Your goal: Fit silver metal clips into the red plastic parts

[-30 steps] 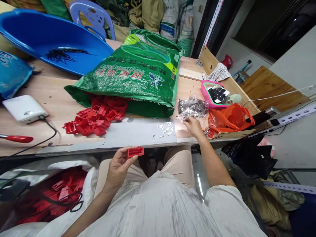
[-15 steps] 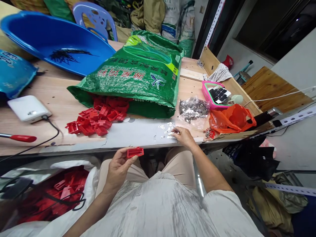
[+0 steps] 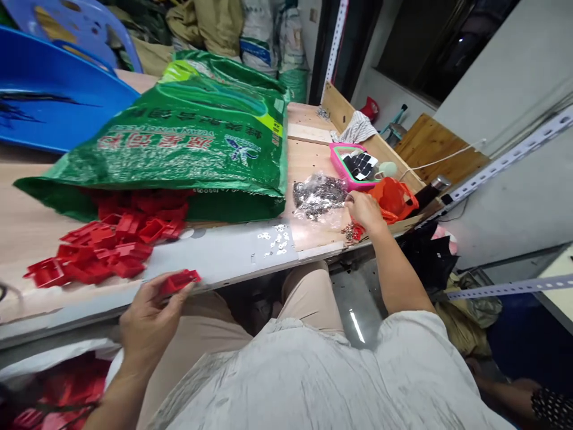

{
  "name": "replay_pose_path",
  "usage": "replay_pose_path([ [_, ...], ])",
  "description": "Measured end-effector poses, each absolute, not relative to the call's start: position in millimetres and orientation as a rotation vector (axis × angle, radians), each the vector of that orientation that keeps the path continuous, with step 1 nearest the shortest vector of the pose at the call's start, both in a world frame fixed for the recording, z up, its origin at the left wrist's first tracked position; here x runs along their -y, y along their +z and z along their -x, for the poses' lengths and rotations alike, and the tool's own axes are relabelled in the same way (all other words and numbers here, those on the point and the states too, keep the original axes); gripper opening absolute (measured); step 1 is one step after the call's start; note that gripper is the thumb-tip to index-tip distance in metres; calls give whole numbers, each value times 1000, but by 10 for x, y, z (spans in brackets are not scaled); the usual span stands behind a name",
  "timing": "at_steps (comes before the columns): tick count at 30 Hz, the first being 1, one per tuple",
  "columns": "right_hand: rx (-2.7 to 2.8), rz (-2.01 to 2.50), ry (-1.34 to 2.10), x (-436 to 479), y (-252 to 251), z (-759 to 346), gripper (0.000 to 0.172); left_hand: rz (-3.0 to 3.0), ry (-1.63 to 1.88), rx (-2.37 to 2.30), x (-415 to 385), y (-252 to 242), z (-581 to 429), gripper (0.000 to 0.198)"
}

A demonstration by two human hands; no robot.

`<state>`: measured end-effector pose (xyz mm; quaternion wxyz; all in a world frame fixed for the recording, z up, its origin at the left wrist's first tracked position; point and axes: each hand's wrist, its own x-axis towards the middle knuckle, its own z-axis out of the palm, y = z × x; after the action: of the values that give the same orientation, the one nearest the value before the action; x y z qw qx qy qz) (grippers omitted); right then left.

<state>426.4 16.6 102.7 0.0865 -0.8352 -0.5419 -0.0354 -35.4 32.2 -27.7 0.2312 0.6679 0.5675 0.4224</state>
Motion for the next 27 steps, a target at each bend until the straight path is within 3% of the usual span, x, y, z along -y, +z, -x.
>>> replay_pose_path([
  [7, 1609, 2781, 54, -234, 1062, -4530, 23, -2020, 1140, -1883, -652, -254, 499, 45],
  [11, 1628, 2762, 119, -281, 962, -4561, 16, -2000, 1144, -1894, -712, -280, 516, 50],
  [19, 1628, 2617, 96, -573, 937, -4489, 20, -2010, 1165, -1847, -717, -288, 481, 54],
  [24, 1627, 2474, 69, -888, 919, -4280, 34, -2071, 1169, -1832, -731, -326, 506, 55],
  [27, 1606, 2377, 77, -1105, 863, -4145, 60, -2096, 1218, -1794, -738, -336, 519, 54],
])
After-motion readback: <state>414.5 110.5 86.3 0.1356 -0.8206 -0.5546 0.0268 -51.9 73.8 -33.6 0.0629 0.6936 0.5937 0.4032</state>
